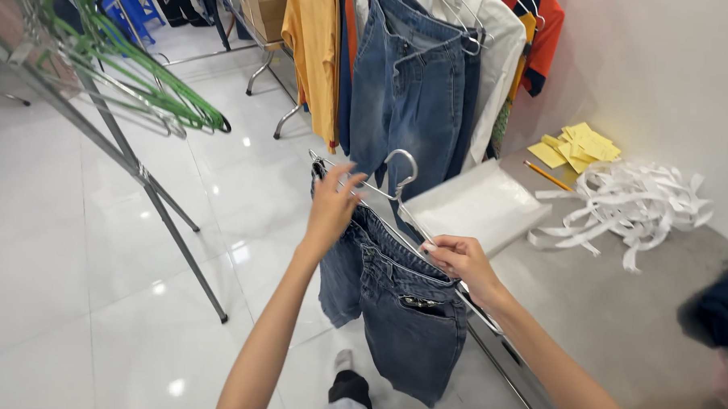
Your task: The person picks up folded denim shorts, places them on a hanger, and hangs them on a clothing rack. They repeat this process with a pair of denim jeans and a pair of navy blue shorts, using different hangers for each item.
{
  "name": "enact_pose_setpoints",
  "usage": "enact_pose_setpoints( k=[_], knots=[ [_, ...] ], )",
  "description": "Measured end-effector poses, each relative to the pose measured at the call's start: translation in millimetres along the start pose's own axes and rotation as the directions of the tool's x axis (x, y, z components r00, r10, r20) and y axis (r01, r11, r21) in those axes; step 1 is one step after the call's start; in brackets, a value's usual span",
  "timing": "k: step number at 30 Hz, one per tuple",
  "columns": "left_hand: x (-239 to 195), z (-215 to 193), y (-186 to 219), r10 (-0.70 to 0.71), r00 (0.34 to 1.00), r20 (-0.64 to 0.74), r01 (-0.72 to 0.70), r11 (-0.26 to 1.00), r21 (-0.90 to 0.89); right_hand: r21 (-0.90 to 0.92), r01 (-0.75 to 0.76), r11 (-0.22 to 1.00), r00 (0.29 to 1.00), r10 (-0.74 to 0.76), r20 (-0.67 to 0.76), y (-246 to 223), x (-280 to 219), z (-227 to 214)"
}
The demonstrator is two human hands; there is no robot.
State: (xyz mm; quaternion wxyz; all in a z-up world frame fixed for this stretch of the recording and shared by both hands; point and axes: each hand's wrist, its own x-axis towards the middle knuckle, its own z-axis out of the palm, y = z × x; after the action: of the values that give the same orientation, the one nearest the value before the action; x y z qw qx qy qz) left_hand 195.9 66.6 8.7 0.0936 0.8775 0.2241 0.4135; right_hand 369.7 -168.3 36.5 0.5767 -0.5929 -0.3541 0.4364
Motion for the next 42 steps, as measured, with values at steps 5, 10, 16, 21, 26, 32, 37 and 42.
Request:
enact_pose_setpoints(
  k=[5,10,16,21,26,32,37,42],
  knots=[
    [46,44,-62,0.207,0.974,-0.089,-0.2,0.976,0.084,0.03,-0.009,1.0,0.999,0.008,0.033,-4,71,9],
    [109,51,-118,0.423,0.896,-0.137,-0.368,0.879,0.304,-0.035,-0.068,0.997,0.99,0.072,0.125,-26,130,-10],
    [162,83,-204,0.421,0.901,-0.105,-0.369,0.872,0.322,-0.017,-0.174,0.985,0.982,0.174,0.079,-25,202,-17],
    [215,90,-238,0.203,0.949,-0.239,-0.189,0.979,0.081,-0.007,-0.01,1.0,0.999,0.01,-0.051,-33,281,5],
    [259,91,-220,0.021,0.947,-0.319,-0.102,0.966,-0.239,-0.028,0.102,0.994,0.989,-0.104,-0.103,-43,352,8],
    [291,101,-213,-0.172,0.956,-0.239,0.052,0.898,-0.437,-0.02,0.231,0.973,0.95,-0.23,-0.211,-71,407,-7],
    [324,112,-222,-0.256,0.96,-0.109,0.153,0.813,-0.562,-0.061,0.322,0.945,0.892,-0.324,-0.315,-115,437,-24],
    [349,115,-223,-0.296,0.955,0.001,0.224,0.72,-0.656,-0.043,0.408,0.912,0.861,-0.4,-0.315,-157,485,-45]
  ],
)
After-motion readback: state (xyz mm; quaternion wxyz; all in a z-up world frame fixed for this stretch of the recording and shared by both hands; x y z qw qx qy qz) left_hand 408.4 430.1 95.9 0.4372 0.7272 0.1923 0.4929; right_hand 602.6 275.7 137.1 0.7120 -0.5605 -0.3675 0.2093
